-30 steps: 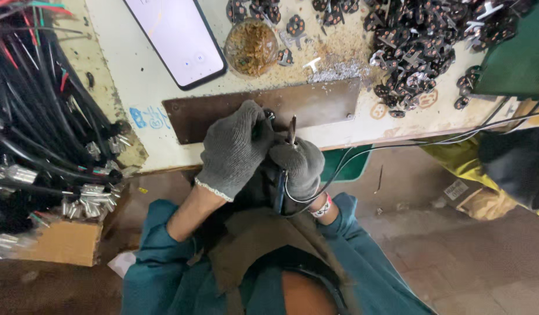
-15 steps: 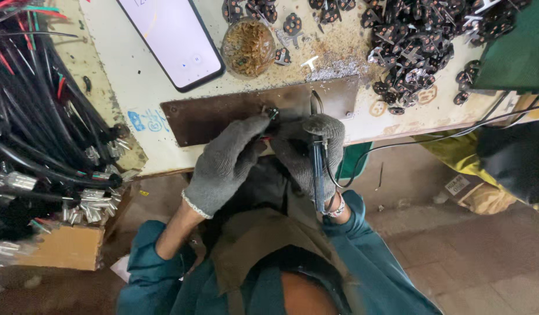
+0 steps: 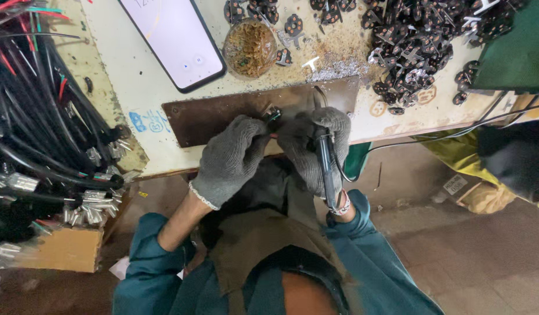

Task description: The person, wearing gloves, solders wires onto small connector components at a workbench using a soldering iron. They hold each component and wire in one hand while applying the iron with the other, then set finished connectors aside and pick up the next one, repeating the process.

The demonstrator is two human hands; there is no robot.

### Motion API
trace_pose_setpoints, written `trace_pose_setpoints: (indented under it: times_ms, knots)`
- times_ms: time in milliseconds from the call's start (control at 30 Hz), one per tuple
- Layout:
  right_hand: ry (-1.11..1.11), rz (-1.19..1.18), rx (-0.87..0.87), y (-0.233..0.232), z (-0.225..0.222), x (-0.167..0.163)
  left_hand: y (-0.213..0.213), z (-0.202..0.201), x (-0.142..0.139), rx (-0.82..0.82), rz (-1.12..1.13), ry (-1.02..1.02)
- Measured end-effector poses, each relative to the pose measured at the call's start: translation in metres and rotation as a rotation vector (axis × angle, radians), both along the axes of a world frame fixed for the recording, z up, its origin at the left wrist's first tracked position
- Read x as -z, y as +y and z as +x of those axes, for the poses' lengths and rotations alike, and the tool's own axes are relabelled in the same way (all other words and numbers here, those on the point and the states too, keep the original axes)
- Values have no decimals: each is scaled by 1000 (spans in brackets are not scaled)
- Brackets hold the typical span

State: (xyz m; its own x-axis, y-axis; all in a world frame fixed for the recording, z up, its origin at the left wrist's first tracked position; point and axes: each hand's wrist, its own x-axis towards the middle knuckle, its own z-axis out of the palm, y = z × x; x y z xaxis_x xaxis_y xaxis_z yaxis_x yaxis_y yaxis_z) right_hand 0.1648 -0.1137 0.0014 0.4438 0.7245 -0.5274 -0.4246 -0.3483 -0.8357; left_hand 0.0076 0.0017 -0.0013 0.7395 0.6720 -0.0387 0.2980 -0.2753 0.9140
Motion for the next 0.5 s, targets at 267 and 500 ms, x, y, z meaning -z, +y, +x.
trace_pose_setpoints:
  times_ms: [267,500]
  knots:
    - [-1097,10,-336,-3,0,-5,-6,2,3,-92,-167,-33]
    - [-889,-92,-322,3,10,-6,2,5,-25,-94,-220,-43]
